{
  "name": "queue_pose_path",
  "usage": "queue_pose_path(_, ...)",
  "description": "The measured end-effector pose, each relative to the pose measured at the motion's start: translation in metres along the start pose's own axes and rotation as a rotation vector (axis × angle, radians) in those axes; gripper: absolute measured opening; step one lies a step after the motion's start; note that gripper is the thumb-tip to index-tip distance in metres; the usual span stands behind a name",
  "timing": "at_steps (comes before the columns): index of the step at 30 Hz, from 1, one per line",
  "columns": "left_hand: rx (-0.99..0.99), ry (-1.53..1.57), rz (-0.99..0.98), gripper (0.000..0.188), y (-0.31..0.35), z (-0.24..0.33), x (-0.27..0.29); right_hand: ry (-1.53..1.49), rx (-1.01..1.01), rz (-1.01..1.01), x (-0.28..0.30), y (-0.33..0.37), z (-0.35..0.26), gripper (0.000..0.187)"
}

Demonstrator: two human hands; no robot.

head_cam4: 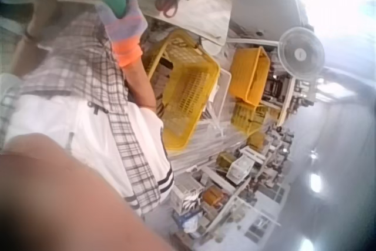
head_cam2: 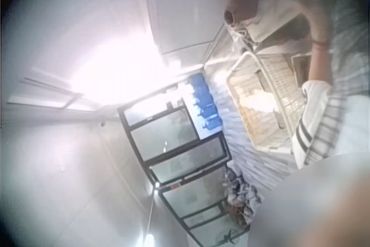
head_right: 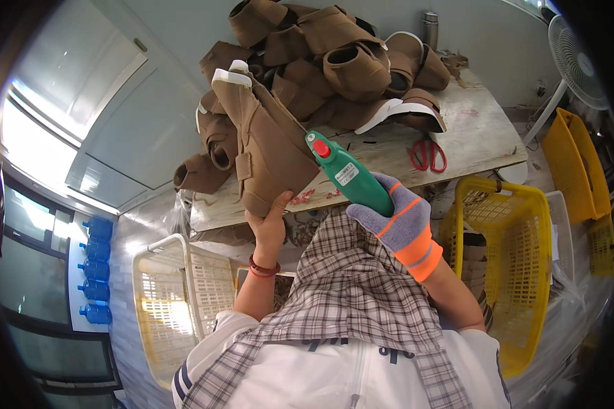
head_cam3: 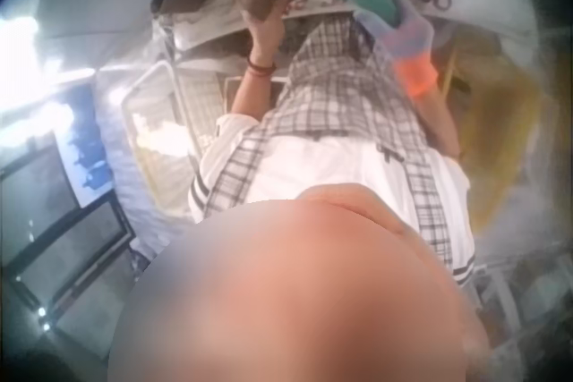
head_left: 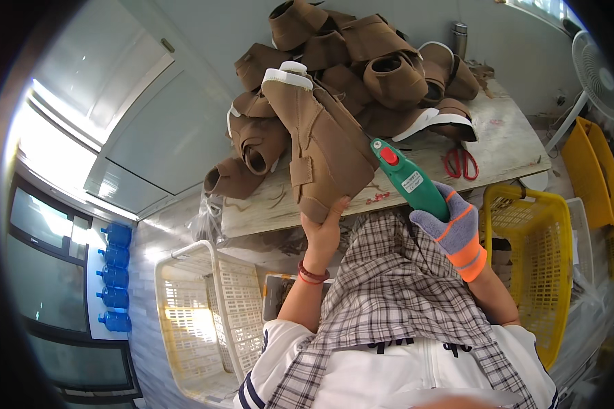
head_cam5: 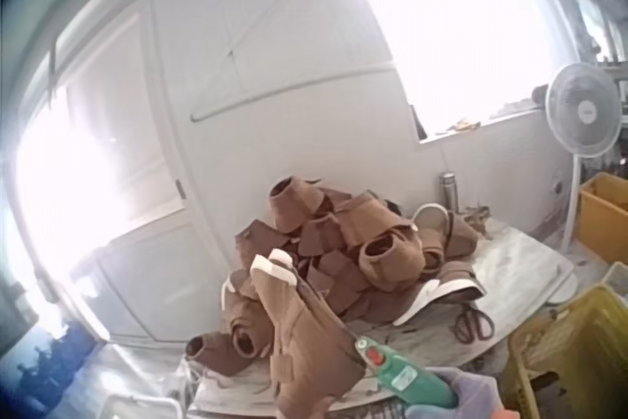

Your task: The person uses a rotary cutter and scissors to trim the edges and interior lining of brown shoe uppers. They handle each upper individually, rotating it to access different sides, and place trimmed pieces into a yellow basket.

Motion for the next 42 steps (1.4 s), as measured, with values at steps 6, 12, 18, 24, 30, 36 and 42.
queue_pose_path(6,-0.137,-0.251,-0.144,0.022,0.010,-0.006,-0.009,-0.211,-0.139,-0.035,-0.002,-0.002,0.010,0.049)
queue_pose_path(12,-0.386,-0.517,-0.183,0.035,0.024,-0.001,-0.015,-0.234,-0.121,-0.026,0.003,-0.006,0.005,0.047)
queue_pose_path(18,-0.492,-0.656,-0.193,0.039,0.034,0.008,-0.015,-0.188,-0.109,-0.036,0.004,-0.010,-0.007,0.035)
queue_pose_path(24,-0.147,-0.326,-0.329,0.039,0.037,-0.023,0.003,-0.244,-0.162,-0.033,0.005,-0.023,0.003,0.040)
queue_pose_path(30,0.251,0.386,0.156,0.048,0.013,-0.007,0.054,-0.167,-0.121,0.042,0.018,-0.028,0.026,0.040)
queue_pose_path(36,0.424,0.862,0.274,0.035,-0.022,-0.022,0.109,0.027,-0.129,0.018,0.022,-0.015,0.073,0.047)
queue_pose_path(42,0.446,1.045,0.214,0.033,-0.008,-0.055,0.137,0.234,-0.063,-0.035,0.016,-0.001,0.081,0.054)
Point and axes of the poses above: each hand's wrist, its own y-axis away from the middle knuckle, its own x-axis out of the back of the hand, z = x × y, the point moved 9 cm from there along -y, towards the middle knuckle, and after that the axes turned 3 degrees about -x, right-handed, at the moved point
